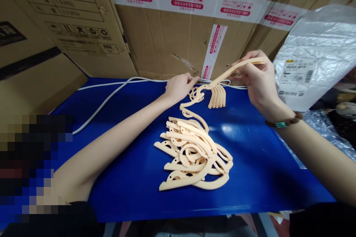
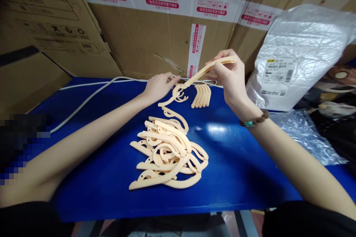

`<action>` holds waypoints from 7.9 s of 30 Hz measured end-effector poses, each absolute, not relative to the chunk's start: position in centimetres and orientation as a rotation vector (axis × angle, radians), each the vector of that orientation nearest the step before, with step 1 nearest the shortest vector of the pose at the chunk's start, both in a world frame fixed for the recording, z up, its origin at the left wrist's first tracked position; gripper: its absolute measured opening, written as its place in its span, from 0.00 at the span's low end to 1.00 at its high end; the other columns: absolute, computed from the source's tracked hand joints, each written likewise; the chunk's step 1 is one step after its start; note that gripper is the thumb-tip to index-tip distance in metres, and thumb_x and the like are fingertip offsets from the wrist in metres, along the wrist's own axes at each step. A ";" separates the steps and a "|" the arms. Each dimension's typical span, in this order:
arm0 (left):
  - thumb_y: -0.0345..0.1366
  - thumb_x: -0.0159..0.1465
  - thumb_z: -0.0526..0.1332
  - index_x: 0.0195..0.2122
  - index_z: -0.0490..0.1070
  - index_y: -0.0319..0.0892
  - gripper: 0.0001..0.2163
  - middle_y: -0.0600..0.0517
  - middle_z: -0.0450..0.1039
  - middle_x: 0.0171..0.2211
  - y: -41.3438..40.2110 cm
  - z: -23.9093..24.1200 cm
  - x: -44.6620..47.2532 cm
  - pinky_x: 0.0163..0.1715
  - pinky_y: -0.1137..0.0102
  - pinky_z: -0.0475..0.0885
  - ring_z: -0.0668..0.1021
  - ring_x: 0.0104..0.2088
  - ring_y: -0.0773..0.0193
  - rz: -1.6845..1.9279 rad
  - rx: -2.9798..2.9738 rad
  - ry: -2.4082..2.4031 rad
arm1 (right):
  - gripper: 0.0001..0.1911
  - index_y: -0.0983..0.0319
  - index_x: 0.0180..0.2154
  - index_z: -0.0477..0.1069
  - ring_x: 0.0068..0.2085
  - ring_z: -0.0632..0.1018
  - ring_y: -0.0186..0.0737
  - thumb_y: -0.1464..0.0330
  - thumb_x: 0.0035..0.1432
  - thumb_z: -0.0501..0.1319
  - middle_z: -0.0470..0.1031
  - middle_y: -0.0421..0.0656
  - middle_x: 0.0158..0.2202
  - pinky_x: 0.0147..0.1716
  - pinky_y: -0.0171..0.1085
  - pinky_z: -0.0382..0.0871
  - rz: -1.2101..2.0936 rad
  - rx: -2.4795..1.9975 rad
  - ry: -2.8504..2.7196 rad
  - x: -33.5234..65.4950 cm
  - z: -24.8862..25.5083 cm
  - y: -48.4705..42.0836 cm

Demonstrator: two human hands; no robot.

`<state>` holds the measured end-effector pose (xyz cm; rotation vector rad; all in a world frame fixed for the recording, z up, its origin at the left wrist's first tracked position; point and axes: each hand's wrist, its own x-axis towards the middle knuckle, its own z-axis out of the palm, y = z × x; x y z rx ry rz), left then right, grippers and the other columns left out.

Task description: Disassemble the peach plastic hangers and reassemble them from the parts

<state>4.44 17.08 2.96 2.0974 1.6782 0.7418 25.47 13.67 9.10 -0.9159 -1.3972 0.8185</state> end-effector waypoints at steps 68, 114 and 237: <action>0.41 0.69 0.61 0.54 0.74 0.40 0.15 0.44 0.77 0.51 13.2 4.7 3.9 0.54 0.60 0.63 0.72 0.53 0.50 0.596 2.830 1.042 | 0.15 0.60 0.43 0.73 0.39 0.77 0.43 0.57 0.70 0.55 0.77 0.45 0.38 0.38 0.39 0.68 0.148 -1.192 -2.614 25.5 4.5 7.0; 0.37 0.74 0.53 0.30 0.73 0.37 0.17 0.53 0.71 0.24 12.2 10.0 4.1 0.29 0.74 0.67 0.75 0.25 0.69 1.065 2.051 1.155 | 0.15 0.66 0.45 0.71 0.31 0.78 0.45 0.70 0.70 0.47 0.77 0.51 0.33 0.29 0.38 0.60 -0.733 -1.409 -2.500 22.6 11.9 10.1; 0.38 0.73 0.48 0.32 0.68 0.43 0.14 0.54 0.68 0.24 11.6 5.0 1.7 0.28 0.71 0.65 0.72 0.25 0.66 1.231 2.239 1.240 | 0.12 0.62 0.42 0.73 0.33 0.77 0.45 0.65 0.70 0.53 0.76 0.48 0.32 0.36 0.43 0.68 -0.269 -1.208 -2.283 22.2 6.1 15.1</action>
